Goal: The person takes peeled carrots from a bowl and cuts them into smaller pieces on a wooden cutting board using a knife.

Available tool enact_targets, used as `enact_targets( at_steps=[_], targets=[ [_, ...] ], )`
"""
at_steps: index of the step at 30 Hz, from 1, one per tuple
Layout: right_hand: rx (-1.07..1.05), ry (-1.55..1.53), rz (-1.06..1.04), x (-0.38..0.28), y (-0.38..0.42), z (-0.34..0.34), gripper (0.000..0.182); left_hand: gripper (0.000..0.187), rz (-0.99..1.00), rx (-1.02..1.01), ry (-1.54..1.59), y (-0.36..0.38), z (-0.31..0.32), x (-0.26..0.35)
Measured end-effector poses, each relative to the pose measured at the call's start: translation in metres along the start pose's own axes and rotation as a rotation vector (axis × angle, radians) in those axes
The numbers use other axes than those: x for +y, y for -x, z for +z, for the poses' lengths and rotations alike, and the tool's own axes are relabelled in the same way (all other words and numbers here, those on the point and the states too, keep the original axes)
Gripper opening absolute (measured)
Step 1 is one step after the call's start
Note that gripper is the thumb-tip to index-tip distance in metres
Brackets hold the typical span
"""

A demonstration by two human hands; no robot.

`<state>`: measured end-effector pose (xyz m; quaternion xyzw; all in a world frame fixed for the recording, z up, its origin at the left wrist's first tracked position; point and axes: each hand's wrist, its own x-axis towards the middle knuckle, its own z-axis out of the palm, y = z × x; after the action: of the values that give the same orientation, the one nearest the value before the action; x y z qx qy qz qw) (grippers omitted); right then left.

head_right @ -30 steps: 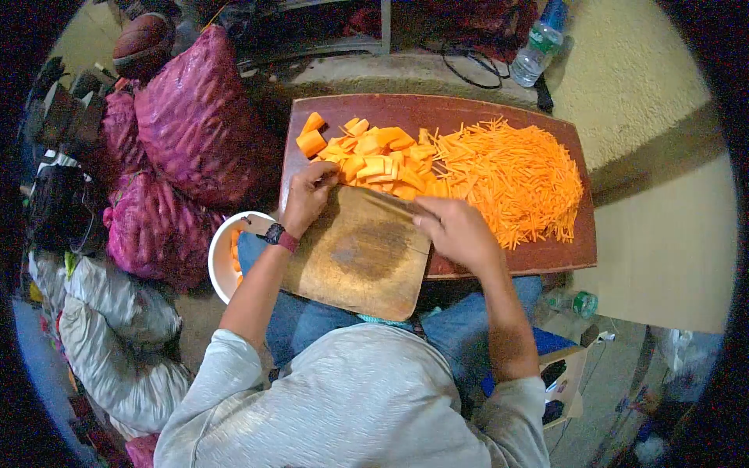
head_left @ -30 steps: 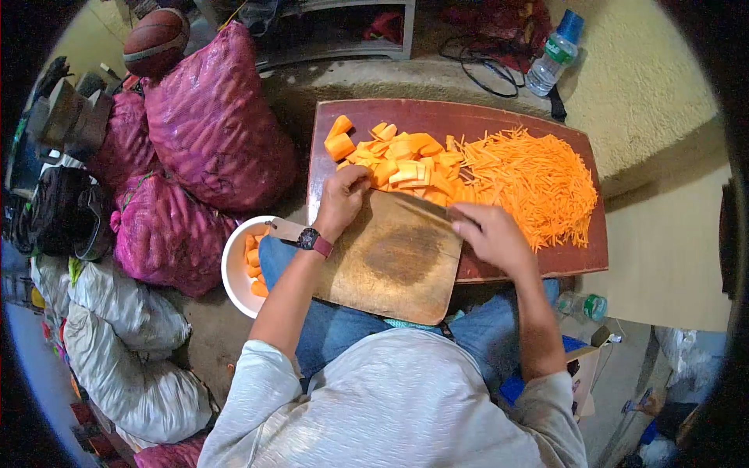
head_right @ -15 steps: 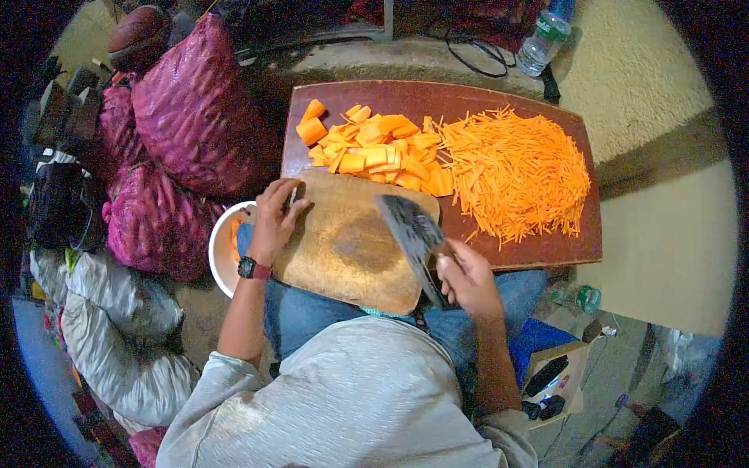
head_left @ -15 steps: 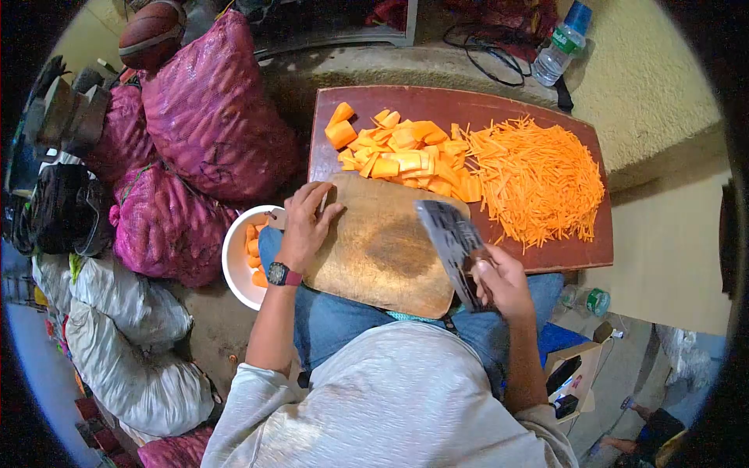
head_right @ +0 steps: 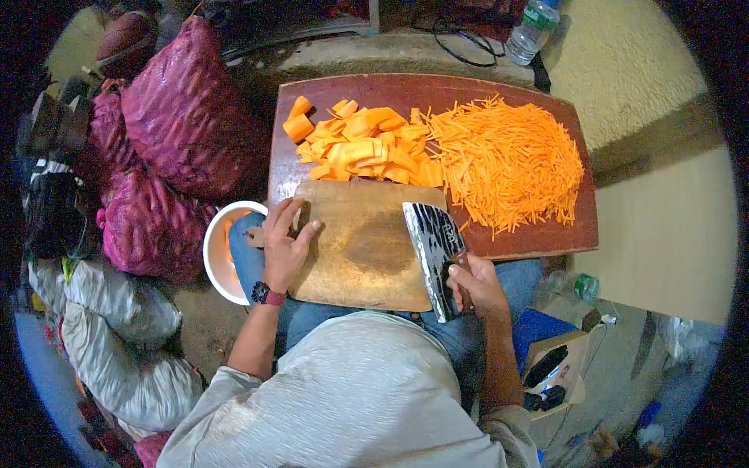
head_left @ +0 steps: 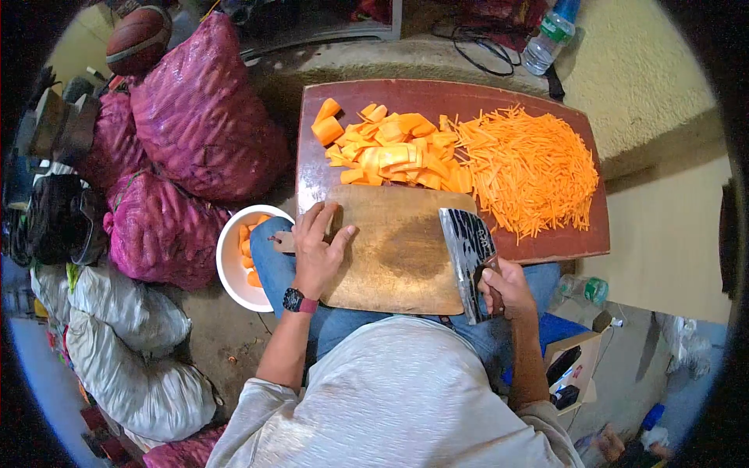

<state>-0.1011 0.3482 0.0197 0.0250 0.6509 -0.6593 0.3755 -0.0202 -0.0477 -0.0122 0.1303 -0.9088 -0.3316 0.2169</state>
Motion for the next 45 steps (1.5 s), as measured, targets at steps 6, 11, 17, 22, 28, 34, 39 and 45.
enact_targets(
  at_steps=[6,11,17,22,28,34,39,45],
  targets=[
    [-0.097,0.037,0.06,-0.015,0.01,0.013,0.022,0.054,-0.032,-0.089,0.149,-0.033,-0.005,-0.016],
    [-0.16,0.203,0.041,-0.022,0.009,0.004,0.029,0.051,0.035,-0.077,0.11,-0.023,-0.002,-0.027],
    [-0.021,0.427,-0.142,-0.053,-0.002,0.032,0.024,0.042,0.048,-0.002,0.109,-0.014,-0.013,-0.016],
    [0.058,0.976,-0.607,-0.069,-0.002,0.079,0.048,0.037,0.17,0.137,-0.015,0.017,-0.047,-0.021],
    [-0.075,1.207,-0.601,-0.07,-0.004,0.123,0.031,0.034,-0.27,0.507,-0.15,0.071,-0.089,-0.171],
    [-0.34,1.143,-0.102,-0.064,-0.005,0.146,0.015,0.033,-0.722,0.451,-0.024,0.151,-0.06,-0.347],
    [-0.379,1.151,0.001,-0.049,-0.025,0.164,0.021,0.044,-0.692,0.237,-0.264,0.154,-0.024,-0.36],
    [-0.314,1.228,0.072,-0.049,-0.033,0.182,0.027,0.065,-0.545,0.094,-0.328,0.089,-0.004,-0.37]
  ],
)
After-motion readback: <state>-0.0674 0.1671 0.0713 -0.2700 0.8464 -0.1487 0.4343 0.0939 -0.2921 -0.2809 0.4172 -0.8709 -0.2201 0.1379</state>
